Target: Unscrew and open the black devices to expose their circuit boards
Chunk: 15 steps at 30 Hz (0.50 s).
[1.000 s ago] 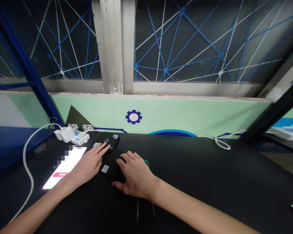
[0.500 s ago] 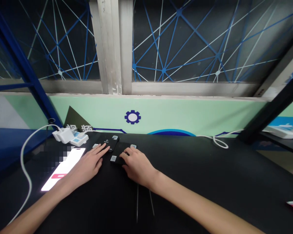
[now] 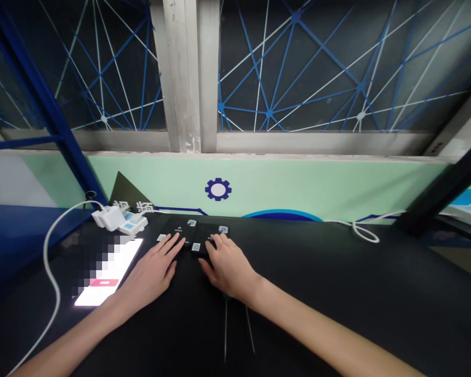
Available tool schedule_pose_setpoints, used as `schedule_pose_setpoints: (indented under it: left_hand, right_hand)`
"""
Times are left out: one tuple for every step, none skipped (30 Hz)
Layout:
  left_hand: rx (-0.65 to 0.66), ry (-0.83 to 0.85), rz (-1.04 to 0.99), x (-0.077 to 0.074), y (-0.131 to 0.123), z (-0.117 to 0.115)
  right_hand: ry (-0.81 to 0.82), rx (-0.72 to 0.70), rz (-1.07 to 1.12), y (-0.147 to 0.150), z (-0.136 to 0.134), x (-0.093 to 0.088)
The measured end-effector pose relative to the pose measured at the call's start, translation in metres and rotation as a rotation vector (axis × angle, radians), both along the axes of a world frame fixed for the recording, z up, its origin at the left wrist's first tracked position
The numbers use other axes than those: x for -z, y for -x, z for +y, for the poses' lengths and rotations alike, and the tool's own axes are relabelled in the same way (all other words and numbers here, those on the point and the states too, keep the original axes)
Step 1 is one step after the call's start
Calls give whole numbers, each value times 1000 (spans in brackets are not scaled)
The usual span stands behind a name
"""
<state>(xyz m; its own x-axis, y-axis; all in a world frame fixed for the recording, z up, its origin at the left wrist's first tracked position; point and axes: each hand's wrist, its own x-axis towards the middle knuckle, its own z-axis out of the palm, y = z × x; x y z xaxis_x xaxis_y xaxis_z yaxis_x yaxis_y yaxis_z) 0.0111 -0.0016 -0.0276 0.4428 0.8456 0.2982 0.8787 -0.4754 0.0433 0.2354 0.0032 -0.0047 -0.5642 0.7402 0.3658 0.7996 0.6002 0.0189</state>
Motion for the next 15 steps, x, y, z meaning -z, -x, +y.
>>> schedule_pose_setpoints:
  left_hand:
    - [1, -9, 0, 1, 0, 0]
    - [5, -13, 1, 2, 1, 0]
    - [13, -15, 2, 2, 1, 1]
    - [22, -15, 3, 3, 2, 1]
    - [29, -15, 1, 3, 3, 2]
    - [34, -13, -1, 3, 3, 2]
    - [38, -11, -2, 3, 4, 3]
    - [42, -9, -3, 3, 5, 3]
    - [45, -7, -3, 3, 5, 3]
    - [47, -6, -3, 3, 5, 4]
    - [50, -6, -3, 3, 5, 4]
    - [50, -6, -3, 3, 5, 4]
    - [47, -4, -2, 2, 5, 4]
    - [42, 1, 1, 2, 4, 3]
    - [37, 8, 8, 1, 4, 3]
  right_hand:
    - [2, 11, -10, 0, 0, 0]
    - [3, 22, -18, 1, -1, -1]
    - [2, 34, -23, 1, -1, -1]
    - [-1, 44, -27, 1, 0, 0]
    - [-6, 54, -29, 1, 0, 0]
    - [-11, 63, -30, 1, 0, 1]
    - [-13, 71, -34, 1, 1, 1]
    - [-10, 81, -39, 1, 1, 1]
    - [-4, 90, -45, 1, 1, 1]
    - [4, 99, -52, 1, 2, 1]
    - [11, 106, -60, 1, 2, 0]
    - [18, 111, -68, 1, 2, 0]
    - [23, 115, -76, 0, 3, -1]
    - [27, 118, -82, 0, 3, -1]
    - [33, 122, -89, 0, 3, -1]
